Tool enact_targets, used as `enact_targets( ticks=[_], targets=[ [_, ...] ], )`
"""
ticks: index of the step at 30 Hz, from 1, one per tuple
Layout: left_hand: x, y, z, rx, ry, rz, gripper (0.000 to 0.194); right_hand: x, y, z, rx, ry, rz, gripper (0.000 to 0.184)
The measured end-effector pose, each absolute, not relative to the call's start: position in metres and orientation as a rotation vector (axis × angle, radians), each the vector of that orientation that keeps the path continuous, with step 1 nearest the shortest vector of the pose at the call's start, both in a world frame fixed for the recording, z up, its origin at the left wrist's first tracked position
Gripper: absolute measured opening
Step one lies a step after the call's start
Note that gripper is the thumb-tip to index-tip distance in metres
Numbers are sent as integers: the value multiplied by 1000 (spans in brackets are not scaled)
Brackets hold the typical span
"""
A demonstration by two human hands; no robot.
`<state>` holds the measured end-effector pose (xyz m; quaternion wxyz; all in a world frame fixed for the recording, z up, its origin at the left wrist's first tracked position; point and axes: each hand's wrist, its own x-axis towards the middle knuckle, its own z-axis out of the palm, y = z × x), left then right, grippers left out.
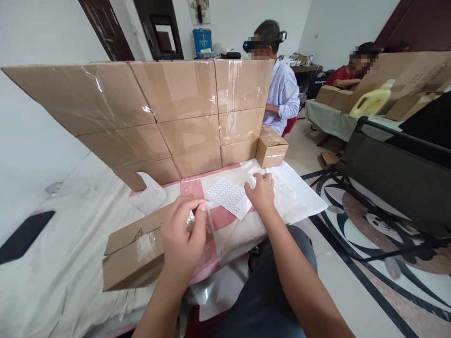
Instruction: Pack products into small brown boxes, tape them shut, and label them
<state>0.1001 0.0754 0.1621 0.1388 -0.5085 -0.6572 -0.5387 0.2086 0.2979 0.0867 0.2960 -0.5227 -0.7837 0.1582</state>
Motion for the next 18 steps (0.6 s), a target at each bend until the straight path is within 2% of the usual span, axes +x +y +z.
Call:
enact_targets(
  ticks=[2, 4, 7, 13, 18],
  targets=[
    [103, 58, 154, -1527, -1876, -1530, 12, 199, 297, 84, -1170, -2298, 298, 47],
    [110, 46, 139, -1631, -1884, -1547, 13, 183, 298, 74, -985, -2619, 334, 52],
    [125, 40, 109, -1809, -1971, -1637, 12, 154, 302, 51, -955, -2962, 439, 58],
    [149, 50, 46, -2061, -2125, -1779, 16, 109, 333, 31, -1146, -2938, 349, 64],
    [138, 68, 11, -2180, -2195, -1722, 15, 89, 351, 31, -1092, -2910, 271, 68]
  ],
)
